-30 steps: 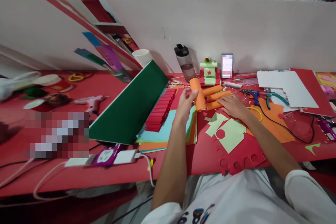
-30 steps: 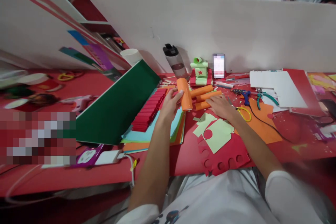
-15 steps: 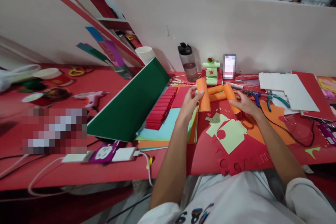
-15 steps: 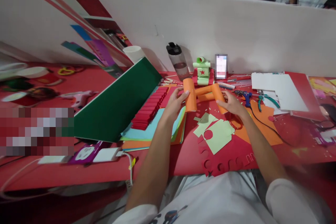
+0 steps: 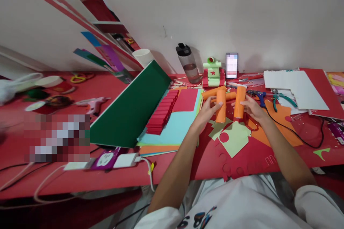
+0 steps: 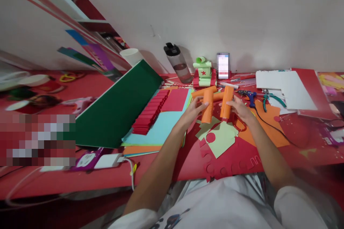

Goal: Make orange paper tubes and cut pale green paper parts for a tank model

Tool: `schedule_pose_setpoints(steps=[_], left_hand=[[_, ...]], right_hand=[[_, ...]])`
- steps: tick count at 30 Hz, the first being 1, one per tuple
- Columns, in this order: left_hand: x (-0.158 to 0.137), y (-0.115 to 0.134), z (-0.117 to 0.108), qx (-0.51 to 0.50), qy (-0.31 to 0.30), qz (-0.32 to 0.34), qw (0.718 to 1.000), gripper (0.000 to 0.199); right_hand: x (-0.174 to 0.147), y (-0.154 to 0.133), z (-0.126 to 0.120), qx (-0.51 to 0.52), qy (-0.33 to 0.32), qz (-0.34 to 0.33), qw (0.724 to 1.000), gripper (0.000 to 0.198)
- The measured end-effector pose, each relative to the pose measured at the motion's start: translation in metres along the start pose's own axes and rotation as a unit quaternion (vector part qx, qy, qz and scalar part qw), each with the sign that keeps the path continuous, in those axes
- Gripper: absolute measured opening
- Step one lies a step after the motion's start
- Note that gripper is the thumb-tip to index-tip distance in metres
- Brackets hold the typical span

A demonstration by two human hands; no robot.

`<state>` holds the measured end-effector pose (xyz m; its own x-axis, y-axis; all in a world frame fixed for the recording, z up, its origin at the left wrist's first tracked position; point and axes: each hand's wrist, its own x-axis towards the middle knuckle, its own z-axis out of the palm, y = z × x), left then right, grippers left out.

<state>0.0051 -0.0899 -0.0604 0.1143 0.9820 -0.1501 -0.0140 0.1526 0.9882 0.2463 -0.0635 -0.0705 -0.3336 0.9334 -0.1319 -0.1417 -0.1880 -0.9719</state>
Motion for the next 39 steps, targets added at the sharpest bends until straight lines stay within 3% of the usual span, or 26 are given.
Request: schedule_pose_setpoints(steps=[6,11,14,20,26,34,39], left_hand=[[0.003,-0.005,0.003,-0.001,0.008,0.007,1.0,0.059],[0.002,-0.004,0.003,-0.009,0.017,0.01,1.0,0.062],[0.003,-0.003,0.003,-0.012,0.019,0.009,1.0,0.062],[0.005,-0.006,0.004,-0.022,0.01,0.013,1.0,0.059],[0.002,-0.004,0.006,-0.008,0.02,0.009,1.0,0.056],[-0.001,-0.006,0.012,0.007,0.016,0.015,1.0,0.052],[0.0,-0.008,0.013,0.014,0.01,0.017,1.0,0.053]], right_hand=[[-0.003,-0.006,-0.005,0.051,0.006,0.013,0.999,0.043],[-0.003,-0.006,-0.005,0.12,-0.014,0.027,0.992,0.049],[-0.001,-0.005,-0.005,0.162,-0.022,0.048,0.985,0.034],[0.005,0.001,-0.001,0.137,0.095,0.053,0.985,0.012],[0.005,0.003,0.008,0.054,0.13,0.026,0.99,0.022],[0.01,0.017,0.008,0.004,0.103,-0.035,0.994,0.043],[0.01,0.018,0.006,-0.017,0.106,-0.026,0.994,0.042]])
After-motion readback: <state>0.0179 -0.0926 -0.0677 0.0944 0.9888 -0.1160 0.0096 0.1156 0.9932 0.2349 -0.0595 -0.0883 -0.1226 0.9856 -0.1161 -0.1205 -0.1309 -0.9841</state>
